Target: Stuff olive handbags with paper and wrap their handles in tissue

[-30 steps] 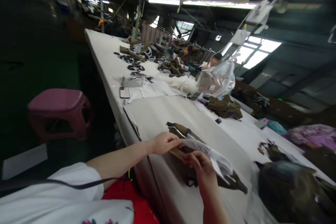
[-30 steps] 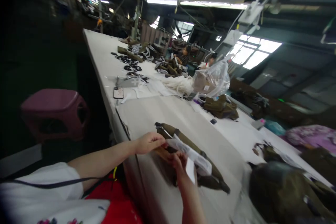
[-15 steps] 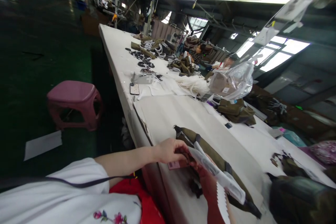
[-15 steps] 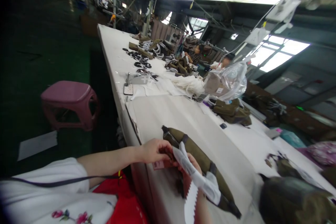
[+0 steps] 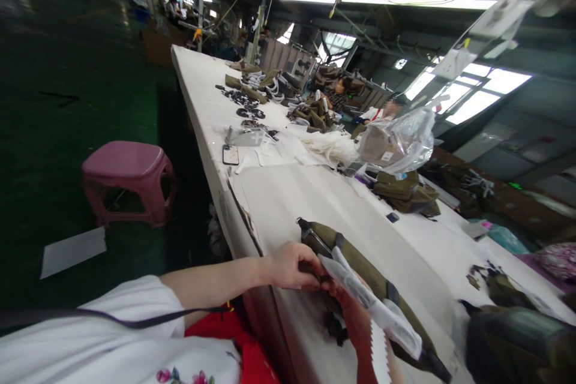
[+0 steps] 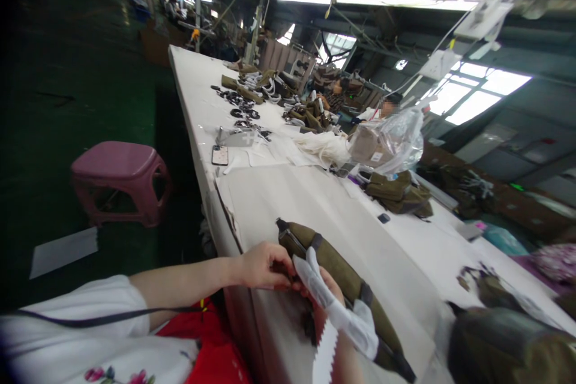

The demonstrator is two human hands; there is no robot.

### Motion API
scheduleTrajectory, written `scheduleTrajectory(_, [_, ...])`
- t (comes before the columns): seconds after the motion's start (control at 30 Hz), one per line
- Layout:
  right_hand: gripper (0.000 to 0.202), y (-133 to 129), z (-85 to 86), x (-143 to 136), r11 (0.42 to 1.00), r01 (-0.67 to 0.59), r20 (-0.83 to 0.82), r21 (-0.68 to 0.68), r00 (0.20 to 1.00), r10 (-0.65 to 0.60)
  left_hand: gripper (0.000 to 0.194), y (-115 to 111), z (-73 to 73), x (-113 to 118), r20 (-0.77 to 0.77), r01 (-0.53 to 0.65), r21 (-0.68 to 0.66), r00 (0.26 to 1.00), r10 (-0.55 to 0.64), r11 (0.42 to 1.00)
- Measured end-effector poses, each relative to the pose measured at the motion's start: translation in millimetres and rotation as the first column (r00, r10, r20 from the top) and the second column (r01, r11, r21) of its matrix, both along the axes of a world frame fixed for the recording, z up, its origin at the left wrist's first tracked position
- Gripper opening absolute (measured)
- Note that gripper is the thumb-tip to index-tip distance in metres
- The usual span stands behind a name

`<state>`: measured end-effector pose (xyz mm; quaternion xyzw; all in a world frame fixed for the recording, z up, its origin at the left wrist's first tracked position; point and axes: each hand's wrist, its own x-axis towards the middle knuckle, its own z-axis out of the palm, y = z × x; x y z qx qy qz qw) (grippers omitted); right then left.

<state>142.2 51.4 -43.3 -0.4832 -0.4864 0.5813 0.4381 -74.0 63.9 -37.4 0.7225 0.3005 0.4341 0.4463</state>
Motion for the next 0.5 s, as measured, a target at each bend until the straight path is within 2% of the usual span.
scheduleTrajectory(0.17, [0.034,0,-6.3,3,0.999,0.029,-0.085,-0.032,0.996,-0.032,0.022,0,-4.7,0,-0.059,-0.018,0.092,0.998,0.023,0.996])
scheduleTrajectory(0.3, [0.03,-4,-2.6,-5,0.995,0.1,-0.197,-0.009,0.975,-0.1,0.018,1,-6.5,-3,-0.133,-0.035,0.171,0.989,0.058,0.985])
scheduleTrajectory(0.5, [0.023,-7,8.8,-18,0.965,0.258,-0.184,0.038,0.952,-0.247,0.021,3,-3.0,-5,-0.22,-0.184,0.239,0.946,0.238,0.953])
